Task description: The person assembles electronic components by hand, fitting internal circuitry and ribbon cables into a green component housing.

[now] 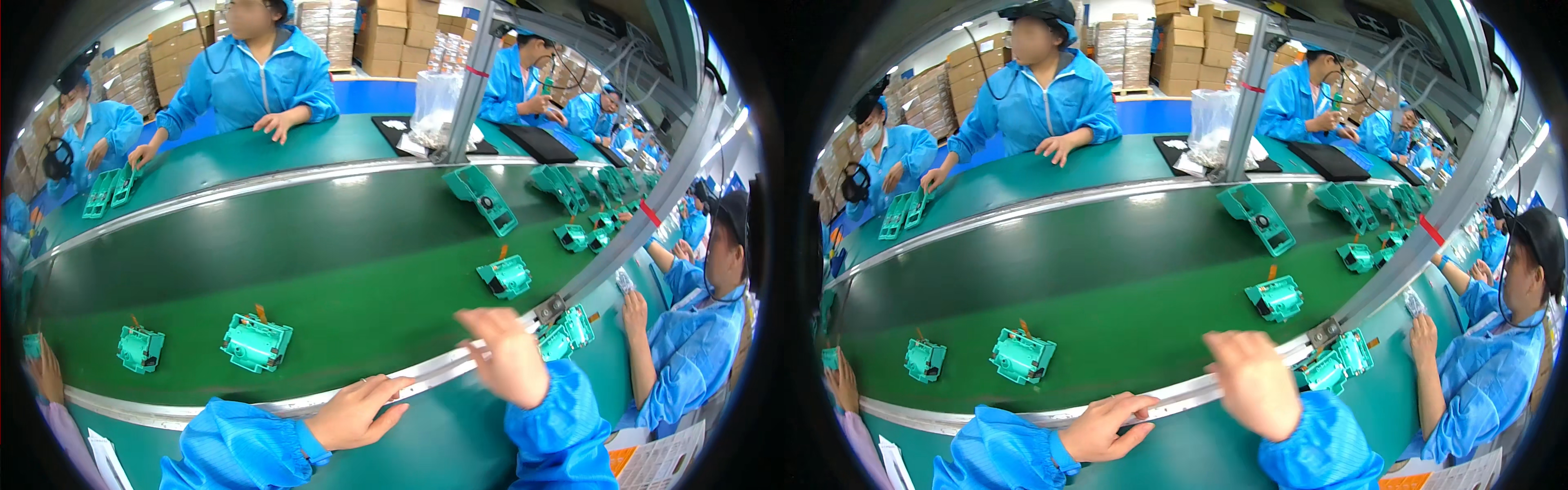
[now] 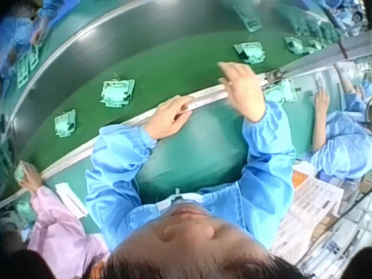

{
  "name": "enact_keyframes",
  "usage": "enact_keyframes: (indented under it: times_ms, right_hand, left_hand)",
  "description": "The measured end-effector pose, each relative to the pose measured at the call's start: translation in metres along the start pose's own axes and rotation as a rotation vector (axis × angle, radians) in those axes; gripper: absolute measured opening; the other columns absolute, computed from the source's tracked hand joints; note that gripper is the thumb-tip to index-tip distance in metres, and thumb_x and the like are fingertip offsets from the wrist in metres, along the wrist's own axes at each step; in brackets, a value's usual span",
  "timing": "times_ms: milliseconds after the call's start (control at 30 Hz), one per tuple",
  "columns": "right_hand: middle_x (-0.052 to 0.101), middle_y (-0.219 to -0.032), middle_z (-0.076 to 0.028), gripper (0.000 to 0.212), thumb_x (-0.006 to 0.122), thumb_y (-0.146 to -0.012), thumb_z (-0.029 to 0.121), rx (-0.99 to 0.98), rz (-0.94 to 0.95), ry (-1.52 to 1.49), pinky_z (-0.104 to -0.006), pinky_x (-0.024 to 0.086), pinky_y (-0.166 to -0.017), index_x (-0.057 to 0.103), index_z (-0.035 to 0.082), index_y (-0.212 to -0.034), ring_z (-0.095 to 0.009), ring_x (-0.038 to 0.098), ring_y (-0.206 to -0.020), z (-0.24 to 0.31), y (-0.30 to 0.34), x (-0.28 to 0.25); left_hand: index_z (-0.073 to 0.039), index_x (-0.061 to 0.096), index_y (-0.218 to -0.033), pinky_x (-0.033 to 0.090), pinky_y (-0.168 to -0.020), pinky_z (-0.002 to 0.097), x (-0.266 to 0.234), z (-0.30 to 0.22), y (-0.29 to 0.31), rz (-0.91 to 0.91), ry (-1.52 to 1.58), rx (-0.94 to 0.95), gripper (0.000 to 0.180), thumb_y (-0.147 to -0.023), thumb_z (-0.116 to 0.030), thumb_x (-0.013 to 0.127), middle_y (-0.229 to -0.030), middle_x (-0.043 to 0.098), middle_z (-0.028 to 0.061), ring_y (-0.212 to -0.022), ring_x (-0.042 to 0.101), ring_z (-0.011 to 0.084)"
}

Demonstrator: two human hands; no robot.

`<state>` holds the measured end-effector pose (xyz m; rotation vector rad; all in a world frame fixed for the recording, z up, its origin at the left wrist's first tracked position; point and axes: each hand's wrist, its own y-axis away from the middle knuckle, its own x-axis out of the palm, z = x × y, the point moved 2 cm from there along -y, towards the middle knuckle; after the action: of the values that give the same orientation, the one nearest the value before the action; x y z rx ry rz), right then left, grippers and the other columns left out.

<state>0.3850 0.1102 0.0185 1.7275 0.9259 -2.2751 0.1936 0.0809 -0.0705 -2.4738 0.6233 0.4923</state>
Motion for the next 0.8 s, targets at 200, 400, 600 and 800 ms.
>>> enact_keyframes:
  times_ms: [200,400,600,800]
  right_hand:
    - [0.057,-0.098,-0.012,0.032,0.057,-0.064,-0.002,0.291,-0.133,0.48,-0.039,0.044,-0.072,0.059,0.001,-0.096,-0.03,0.052,-0.089,-0.082,0.011,-0.015]
    - [0.055,-0.09,-0.009,0.025,0.051,-0.064,-0.003,0.355,0.042,0.533,-0.0383,0.043,-0.069,0.063,0.004,-0.086,-0.029,0.05,-0.087,-0.132,0.024,0.013]
    - [0.055,-0.079,-0.008,0.009,0.064,-0.061,0.008,0.33,-0.051,0.494,-0.0373,0.045,-0.065,0.066,0.011,-0.069,-0.027,0.051,-0.08,-0.144,0.023,0.016]
    - [0.053,-0.074,-0.006,0.012,0.069,-0.057,0.009,0.316,0.016,0.556,-0.0356,0.044,-0.068,0.065,0.012,-0.067,-0.026,0.049,-0.08,-0.137,0.02,0.014]
  left_hand:
    - [-0.006,0.046,-0.116,0.045,-0.068,0.0358,0.006,0.003,-0.003,-0.01,0.005,0.046,0.036,-0.081,-0.012,0.056,-0.083,0.053,0.0114,-0.077,0.055,0.0279]
    - [-0.004,0.051,-0.112,0.047,-0.063,0.0321,0.008,0.001,-0.005,-0.086,0.005,0.091,0.036,-0.078,-0.008,0.06,-0.081,0.056,0.0088,-0.071,0.057,0.0234]
    - [-0.006,0.048,-0.113,0.046,-0.066,0.035,0.012,0.006,-0.009,-0.043,0.014,0.058,0.035,-0.08,-0.011,0.058,-0.081,0.054,0.0109,-0.075,0.056,0.027]
    - [-0.007,0.053,-0.11,0.048,-0.063,0.0308,0.012,0.002,-0.01,-0.019,-0.019,0.009,0.033,-0.077,-0.01,0.06,-0.079,0.057,0.0075,-0.07,0.058,0.0227]
